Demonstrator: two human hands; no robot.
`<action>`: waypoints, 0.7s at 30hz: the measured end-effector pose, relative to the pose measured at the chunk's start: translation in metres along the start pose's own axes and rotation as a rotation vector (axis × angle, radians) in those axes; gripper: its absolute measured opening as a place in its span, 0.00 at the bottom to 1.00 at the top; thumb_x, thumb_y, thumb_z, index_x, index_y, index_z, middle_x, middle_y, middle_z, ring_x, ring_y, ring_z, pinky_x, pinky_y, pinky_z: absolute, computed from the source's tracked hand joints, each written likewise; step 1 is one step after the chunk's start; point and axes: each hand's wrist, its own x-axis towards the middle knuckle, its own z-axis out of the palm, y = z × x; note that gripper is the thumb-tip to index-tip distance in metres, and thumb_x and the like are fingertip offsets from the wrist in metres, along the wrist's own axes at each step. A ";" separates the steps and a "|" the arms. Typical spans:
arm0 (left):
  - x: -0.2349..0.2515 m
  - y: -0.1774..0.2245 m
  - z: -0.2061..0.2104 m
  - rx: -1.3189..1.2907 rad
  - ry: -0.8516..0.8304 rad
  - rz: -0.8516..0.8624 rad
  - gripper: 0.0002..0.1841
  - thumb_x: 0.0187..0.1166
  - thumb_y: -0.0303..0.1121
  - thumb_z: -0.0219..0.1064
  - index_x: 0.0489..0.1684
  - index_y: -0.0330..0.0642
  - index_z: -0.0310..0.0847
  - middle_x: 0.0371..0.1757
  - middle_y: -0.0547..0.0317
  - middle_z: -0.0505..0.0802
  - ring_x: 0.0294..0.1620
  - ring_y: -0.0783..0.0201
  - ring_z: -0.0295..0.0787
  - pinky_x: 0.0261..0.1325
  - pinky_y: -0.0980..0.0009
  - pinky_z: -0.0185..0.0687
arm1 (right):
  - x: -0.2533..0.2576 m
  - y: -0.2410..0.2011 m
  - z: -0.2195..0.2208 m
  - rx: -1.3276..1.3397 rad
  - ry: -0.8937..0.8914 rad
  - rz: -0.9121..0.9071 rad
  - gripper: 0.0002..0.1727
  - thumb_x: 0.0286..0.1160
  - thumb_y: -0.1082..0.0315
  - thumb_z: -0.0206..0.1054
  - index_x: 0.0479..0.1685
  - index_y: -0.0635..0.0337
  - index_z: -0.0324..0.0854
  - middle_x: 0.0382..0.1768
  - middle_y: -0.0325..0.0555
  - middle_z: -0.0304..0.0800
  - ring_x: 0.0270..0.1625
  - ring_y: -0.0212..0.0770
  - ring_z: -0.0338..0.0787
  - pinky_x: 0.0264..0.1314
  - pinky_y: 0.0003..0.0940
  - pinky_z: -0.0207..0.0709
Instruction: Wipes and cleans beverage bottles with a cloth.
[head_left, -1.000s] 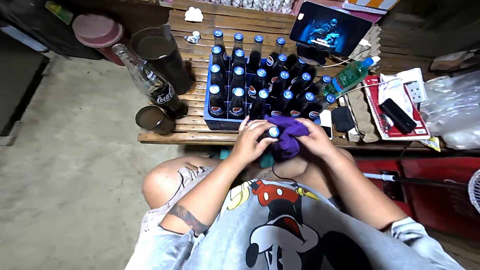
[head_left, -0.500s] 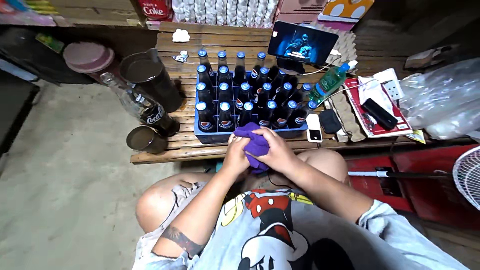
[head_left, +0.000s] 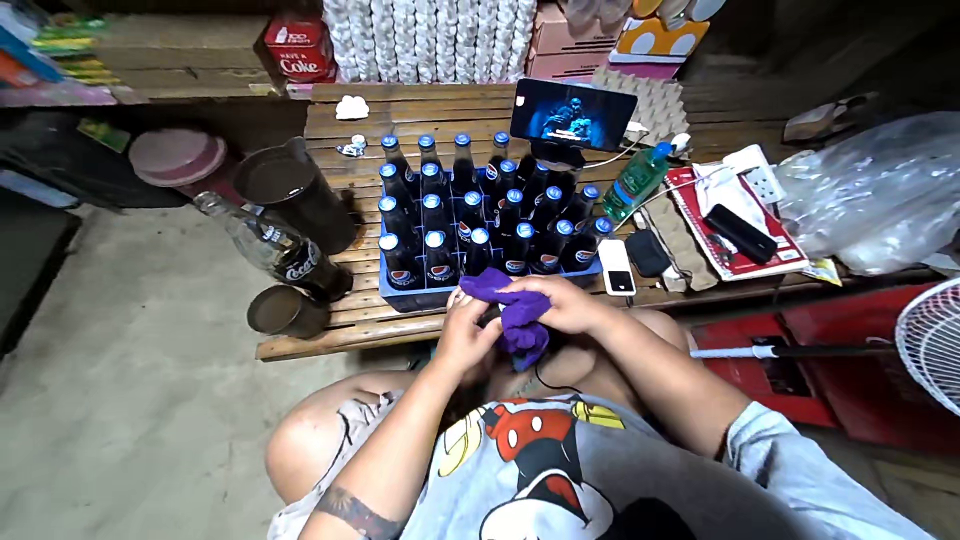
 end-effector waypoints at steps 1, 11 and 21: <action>0.000 0.000 0.000 -0.004 -0.002 0.000 0.17 0.79 0.42 0.66 0.54 0.41 0.92 0.56 0.55 0.96 0.66 0.59 0.88 0.84 0.43 0.62 | -0.001 0.001 0.003 0.014 0.035 -0.004 0.19 0.75 0.70 0.69 0.63 0.69 0.86 0.63 0.54 0.91 0.71 0.37 0.86 0.79 0.34 0.74; 0.000 0.007 -0.001 -0.007 0.026 -0.003 0.13 0.73 0.36 0.70 0.44 0.36 0.93 0.49 0.50 0.97 0.61 0.57 0.90 0.79 0.48 0.69 | 0.003 -0.021 0.026 -0.252 0.215 0.152 0.20 0.70 0.57 0.74 0.52 0.63 0.87 0.49 0.53 0.94 0.53 0.46 0.93 0.59 0.51 0.83; -0.002 0.003 -0.001 -0.033 -0.033 -0.009 0.15 0.77 0.40 0.68 0.52 0.41 0.92 0.55 0.56 0.96 0.67 0.60 0.88 0.86 0.43 0.60 | 0.006 -0.016 -0.003 0.030 0.015 0.215 0.16 0.74 0.70 0.71 0.58 0.69 0.85 0.51 0.50 0.93 0.56 0.28 0.88 0.67 0.29 0.79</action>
